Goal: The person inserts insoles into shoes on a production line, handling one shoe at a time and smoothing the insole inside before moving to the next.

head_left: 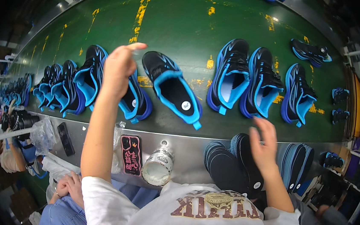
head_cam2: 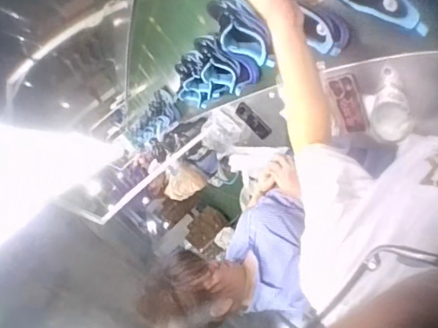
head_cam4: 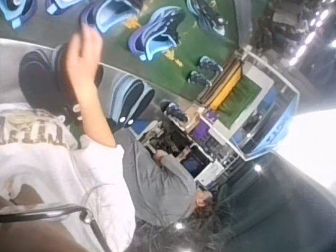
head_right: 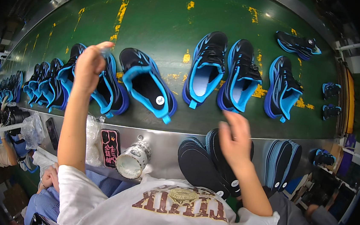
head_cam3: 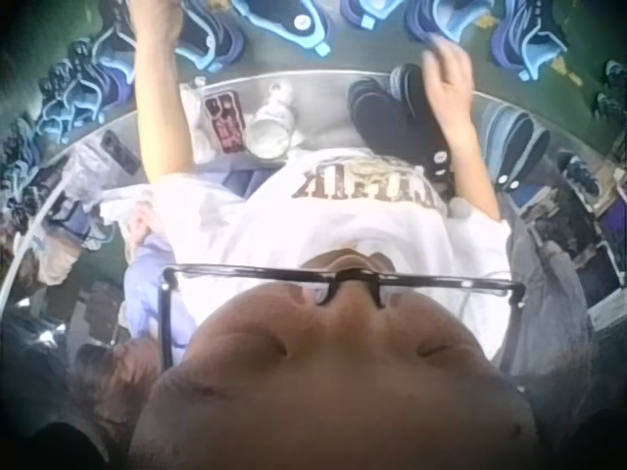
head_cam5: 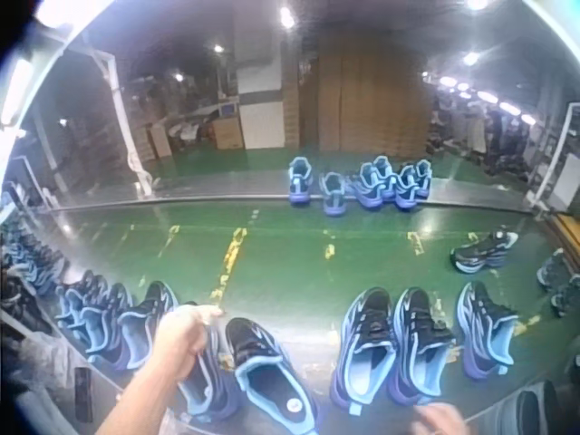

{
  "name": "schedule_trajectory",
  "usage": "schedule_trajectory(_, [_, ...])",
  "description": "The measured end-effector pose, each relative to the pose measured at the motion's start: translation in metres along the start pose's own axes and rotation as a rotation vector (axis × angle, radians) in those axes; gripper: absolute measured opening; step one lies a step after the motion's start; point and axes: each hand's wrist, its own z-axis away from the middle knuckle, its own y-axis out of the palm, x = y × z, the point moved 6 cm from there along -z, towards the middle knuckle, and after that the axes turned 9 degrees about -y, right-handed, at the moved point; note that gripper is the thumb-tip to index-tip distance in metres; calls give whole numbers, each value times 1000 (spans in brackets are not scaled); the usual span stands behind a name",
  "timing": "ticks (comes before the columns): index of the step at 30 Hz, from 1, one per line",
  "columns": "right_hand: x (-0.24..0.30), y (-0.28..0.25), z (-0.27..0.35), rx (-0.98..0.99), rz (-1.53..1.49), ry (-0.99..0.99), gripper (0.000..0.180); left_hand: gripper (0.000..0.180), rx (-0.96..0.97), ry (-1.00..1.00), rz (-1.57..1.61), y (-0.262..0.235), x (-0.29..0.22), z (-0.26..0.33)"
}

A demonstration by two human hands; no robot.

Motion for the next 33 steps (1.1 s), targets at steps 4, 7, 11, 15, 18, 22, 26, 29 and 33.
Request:
schedule_trajectory(4, [-105, -55, 153, 268, 230, 458, 36, 19, 332, -95, 155, 35, -17, 13])
schedule_trajectory(7, [-110, -49, 253, 545, 295, 616, 58, 19, 425, 0, -543, 99, 2, 36])
schedule_trajectory(11, [-96, -51, 256, 373, 274, 609, 63, 42, 628, 504, -1399, 176, 54, 76])
schedule_trajectory(15, [-96, -53, 266, 195, 96, 674, 44, 32, 744, 508, -1527, 206, 115, 63])
schedule_trajectory(18, [-90, -47, 278, 19, 87, 629, 40, 28, 747, 506, -1361, 237, 120, 70])
schedule_trajectory(22, [-94, -53, 268, 23, 106, 594, 40, 30, 659, 347, -1078, 279, 130, 93])
schedule_trajectory(26, [-114, -86, 250, 252, 294, 576, 63, 56, 502, 281, -911, 296, 108, 113])
schedule_trajectory(29, [-137, -93, 269, 471, 197, 609, 66, 73, 139, 477, -961, 275, 91, 87])
schedule_trajectory(33, [-130, -99, 267, 574, 146, 551, 77, 62, 172, 412, -1146, 263, 104, 38])
